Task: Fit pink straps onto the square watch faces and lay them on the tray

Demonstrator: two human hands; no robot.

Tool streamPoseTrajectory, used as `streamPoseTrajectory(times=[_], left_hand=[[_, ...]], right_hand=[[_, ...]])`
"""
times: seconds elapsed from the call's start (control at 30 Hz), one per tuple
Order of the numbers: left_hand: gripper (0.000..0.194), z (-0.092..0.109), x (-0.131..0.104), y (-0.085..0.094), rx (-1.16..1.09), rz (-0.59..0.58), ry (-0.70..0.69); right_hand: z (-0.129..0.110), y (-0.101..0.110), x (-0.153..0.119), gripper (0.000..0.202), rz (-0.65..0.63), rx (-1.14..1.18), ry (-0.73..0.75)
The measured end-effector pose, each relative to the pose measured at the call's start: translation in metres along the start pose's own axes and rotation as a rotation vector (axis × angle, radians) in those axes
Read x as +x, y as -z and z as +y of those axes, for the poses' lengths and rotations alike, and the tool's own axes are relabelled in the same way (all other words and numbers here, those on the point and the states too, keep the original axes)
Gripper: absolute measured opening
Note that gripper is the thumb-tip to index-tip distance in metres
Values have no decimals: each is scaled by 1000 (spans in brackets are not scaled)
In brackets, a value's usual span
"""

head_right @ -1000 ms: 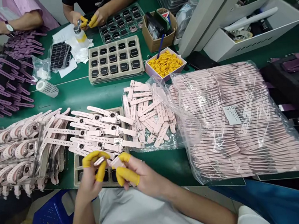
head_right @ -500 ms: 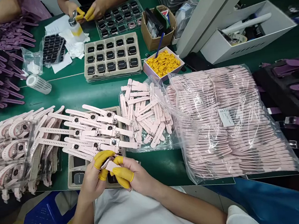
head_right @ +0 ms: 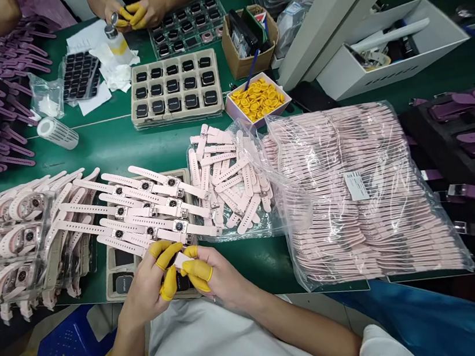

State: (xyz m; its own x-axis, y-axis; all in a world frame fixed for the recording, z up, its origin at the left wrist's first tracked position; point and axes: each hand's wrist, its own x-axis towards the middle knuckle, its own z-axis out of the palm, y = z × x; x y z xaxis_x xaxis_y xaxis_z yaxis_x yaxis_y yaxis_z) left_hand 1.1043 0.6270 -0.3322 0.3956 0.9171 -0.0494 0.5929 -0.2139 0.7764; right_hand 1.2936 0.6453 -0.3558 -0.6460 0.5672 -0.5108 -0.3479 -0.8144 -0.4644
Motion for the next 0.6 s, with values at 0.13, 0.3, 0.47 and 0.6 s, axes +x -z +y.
streamPoseTrajectory(times=[0.13,0.3,0.47,0.6], left_hand=[[50,-10,-10,-4,-208,-9,42],[37,-16,-16,-29,-394,404,123],[19,-1,1,-24,-780,851,269],[26,-1,5,-2,-810,1100,418]], right_hand=[[2,4,-2,34,-41,-21,24],[7,2,1,41,-29,-132,37],[6,9,-1,45,-149,-264,-94],[-9,20,-13,39,-146,-409,-59]])
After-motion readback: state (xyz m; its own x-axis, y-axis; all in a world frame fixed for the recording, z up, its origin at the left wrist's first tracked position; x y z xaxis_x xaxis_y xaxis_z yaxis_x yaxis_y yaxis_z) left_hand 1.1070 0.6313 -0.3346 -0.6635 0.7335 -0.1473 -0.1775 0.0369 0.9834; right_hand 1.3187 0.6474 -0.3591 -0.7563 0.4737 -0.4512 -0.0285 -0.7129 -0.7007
